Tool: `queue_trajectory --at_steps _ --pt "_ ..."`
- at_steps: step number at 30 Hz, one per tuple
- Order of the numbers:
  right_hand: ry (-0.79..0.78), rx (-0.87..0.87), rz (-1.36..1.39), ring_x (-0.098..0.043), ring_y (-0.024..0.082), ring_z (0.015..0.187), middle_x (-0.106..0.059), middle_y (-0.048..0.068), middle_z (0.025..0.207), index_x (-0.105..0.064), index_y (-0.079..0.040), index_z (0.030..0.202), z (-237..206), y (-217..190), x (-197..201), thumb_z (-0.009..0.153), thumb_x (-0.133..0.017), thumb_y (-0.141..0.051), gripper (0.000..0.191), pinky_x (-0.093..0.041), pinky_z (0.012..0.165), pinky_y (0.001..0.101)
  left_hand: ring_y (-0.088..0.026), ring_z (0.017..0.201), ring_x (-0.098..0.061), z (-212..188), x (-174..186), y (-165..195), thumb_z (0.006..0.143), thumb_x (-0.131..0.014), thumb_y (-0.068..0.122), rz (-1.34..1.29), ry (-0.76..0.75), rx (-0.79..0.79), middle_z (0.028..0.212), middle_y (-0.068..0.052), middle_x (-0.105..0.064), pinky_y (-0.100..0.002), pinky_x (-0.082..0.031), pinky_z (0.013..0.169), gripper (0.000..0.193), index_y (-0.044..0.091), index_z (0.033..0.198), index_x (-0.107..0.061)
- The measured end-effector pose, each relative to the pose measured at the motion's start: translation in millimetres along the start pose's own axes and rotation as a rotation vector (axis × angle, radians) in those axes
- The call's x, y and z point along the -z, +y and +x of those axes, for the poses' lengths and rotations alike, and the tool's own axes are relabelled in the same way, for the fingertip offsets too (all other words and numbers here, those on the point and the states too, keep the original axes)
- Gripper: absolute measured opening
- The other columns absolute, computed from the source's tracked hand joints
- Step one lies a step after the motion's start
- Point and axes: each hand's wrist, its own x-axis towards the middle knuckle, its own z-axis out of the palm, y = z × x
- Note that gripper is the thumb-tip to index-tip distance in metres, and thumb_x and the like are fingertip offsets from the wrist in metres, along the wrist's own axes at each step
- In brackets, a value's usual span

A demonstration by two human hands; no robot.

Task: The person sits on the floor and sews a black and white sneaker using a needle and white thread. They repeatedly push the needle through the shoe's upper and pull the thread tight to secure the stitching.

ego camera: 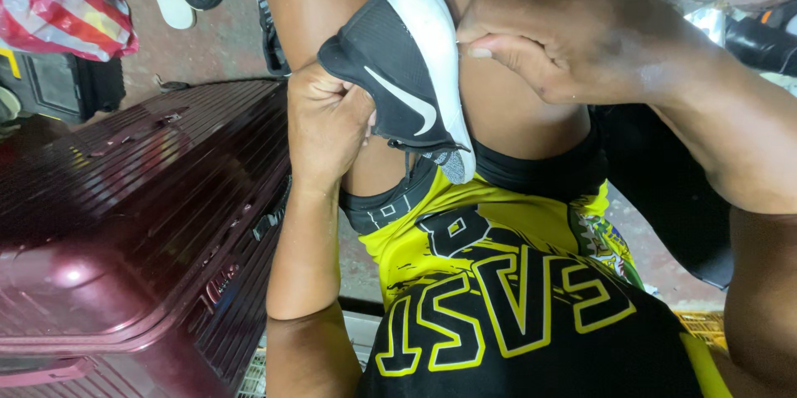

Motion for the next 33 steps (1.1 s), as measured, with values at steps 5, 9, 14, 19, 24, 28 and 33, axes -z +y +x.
queue_trajectory --at_steps 5,9,14,19,24,28,33 --pt "0.013 0.033 0.017 -0.065 0.026 0.082 -0.065 0.007 0.092 -0.067 -0.004 0.103 -1.2 3.3 -3.0 0.095 -0.075 -0.008 0.012 -0.051 0.07 0.0367 -0.004 0.052 -0.053 5.2 -7.1 11.4 0.092 -0.056 -0.007 0.014 -0.002 -0.064 0.063 0.001 -0.062 -0.022 -0.04 0.047 0.02 -0.001 0.077 -0.067" --pt "0.018 0.014 -0.167 -0.066 0.025 0.083 -0.065 0.006 0.09 -0.064 -0.006 0.097 5.9 -7.4 -3.3 0.096 -0.074 -0.009 0.011 -0.051 0.071 0.0364 -0.004 0.058 -0.056 5.1 -3.7 16.3 0.091 -0.054 -0.01 0.121 -0.032 -0.111 0.067 0.001 -0.065 -0.022 -0.044 0.053 0.019 -0.003 0.086 -0.071" --pt "-0.104 -0.018 -0.602 -0.07 0.019 0.082 -0.068 0.006 0.088 -0.064 -0.006 0.095 6.0 -27.0 -2.4 0.076 -0.07 -0.01 0.02 -0.055 0.072 0.0292 -0.004 0.054 -0.057 5.0 8.5 13.2 0.089 -0.054 -0.01 0.274 -0.115 -0.085 0.061 0.001 -0.063 -0.023 -0.044 0.05 0.02 -0.001 0.077 -0.068" --pt "0.018 0.104 -0.533 -0.068 0.02 0.093 -0.064 0.005 0.094 -0.062 -0.006 0.096 -2.7 -4.1 -5.3 0.102 -0.073 -0.026 0.024 -0.053 0.081 0.0296 -0.004 0.052 -0.052 8.9 14.5 10.4 0.085 -0.053 -0.01 0.256 -0.141 -0.023 0.058 0.001 -0.059 -0.024 -0.038 0.048 0.021 0.001 0.07 -0.063" --pt "0.058 0.128 -0.605 -0.064 0.018 0.085 -0.062 0.003 0.09 -0.065 -0.009 0.094 -3.4 24.7 -20.1 0.104 -0.072 -0.037 0.031 -0.049 0.076 0.0294 -0.003 0.052 -0.052 10.9 12.1 9.9 0.089 -0.057 -0.009 0.229 -0.128 -0.057 0.06 0.003 -0.059 -0.024 -0.038 0.047 0.022 0.001 0.07 -0.063" --pt "0.042 0.019 -0.716 -0.061 0.018 0.076 -0.061 0.001 0.083 -0.067 -0.011 0.092 -10.1 49.4 -25.9 0.103 -0.071 -0.047 0.038 -0.047 0.069 0.0304 -0.003 0.058 -0.052 6.3 6.6 5.5 0.095 -0.065 -0.007 0.129 -0.092 -0.137 0.066 0.003 -0.061 -0.023 -0.04 0.053 0.015 0.0 0.082 -0.068" --pt "0.021 -0.116 -0.817 -0.057 0.018 0.064 -0.06 0.0 0.075 -0.07 -0.014 0.089 -53.6 68.1 -21.1 0.101 -0.068 -0.059 0.046 -0.043 0.061 0.0317 -0.004 0.053 -0.052 -2.0 2.9 -2.3 0.095 -0.064 -0.009 -0.043 0.032 -0.078 0.063 0.001 -0.06 -0.022 -0.039 0.05 0.011 -0.003 0.087 -0.069"
